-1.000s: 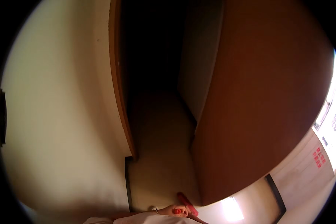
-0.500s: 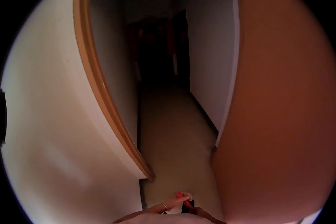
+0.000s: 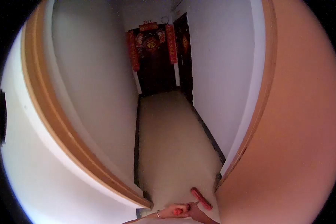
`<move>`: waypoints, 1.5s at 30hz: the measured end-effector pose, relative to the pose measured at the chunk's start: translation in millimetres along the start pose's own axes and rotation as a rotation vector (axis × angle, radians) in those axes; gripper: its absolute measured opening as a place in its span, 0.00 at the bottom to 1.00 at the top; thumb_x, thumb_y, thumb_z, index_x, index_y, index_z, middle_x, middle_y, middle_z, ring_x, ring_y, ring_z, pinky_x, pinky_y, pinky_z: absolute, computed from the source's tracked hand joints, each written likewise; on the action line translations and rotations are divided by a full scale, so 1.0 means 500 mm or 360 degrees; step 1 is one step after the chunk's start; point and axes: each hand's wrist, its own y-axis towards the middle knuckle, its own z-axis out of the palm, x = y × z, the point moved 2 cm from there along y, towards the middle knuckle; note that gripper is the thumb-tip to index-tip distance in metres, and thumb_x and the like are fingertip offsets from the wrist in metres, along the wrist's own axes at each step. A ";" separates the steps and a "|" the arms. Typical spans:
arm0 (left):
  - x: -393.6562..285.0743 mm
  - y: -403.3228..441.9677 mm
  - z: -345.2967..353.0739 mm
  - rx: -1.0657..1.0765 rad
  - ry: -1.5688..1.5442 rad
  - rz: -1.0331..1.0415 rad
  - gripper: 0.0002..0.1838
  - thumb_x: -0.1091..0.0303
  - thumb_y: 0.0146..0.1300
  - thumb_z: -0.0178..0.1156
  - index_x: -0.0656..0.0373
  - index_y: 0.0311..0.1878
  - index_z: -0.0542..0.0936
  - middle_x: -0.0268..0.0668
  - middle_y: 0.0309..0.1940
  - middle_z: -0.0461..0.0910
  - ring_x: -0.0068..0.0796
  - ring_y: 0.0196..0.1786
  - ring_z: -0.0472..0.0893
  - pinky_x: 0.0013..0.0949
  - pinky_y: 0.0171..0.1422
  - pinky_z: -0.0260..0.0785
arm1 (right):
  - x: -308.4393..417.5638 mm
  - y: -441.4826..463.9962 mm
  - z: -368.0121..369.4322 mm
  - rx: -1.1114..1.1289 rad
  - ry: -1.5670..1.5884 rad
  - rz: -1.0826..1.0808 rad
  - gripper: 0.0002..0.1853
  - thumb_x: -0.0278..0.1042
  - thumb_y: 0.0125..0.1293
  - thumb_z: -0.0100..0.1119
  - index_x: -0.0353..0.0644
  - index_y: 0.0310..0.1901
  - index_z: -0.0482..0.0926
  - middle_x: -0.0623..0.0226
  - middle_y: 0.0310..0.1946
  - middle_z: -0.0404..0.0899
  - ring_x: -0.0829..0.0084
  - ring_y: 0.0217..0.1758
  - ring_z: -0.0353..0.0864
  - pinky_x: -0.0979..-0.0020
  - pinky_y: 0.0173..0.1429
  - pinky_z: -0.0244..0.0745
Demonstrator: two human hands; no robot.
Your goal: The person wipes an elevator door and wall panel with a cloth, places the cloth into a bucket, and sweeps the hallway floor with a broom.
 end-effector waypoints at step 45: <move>0.079 0.878 -1.245 -0.0069 -0.0128 0.0257 0.08 0.76 0.49 0.56 0.62 0.23 0.65 0.35 0.26 0.70 0.33 0.39 0.73 0.33 0.49 0.63 | 0.374 1.284 -0.773 -0.0711 0.2215 0.0799 0.08 0.33 0.51 0.47 0.42 0.18 0.64 0.67 0.13 0.66 0.70 0.18 0.69 0.71 0.26 0.68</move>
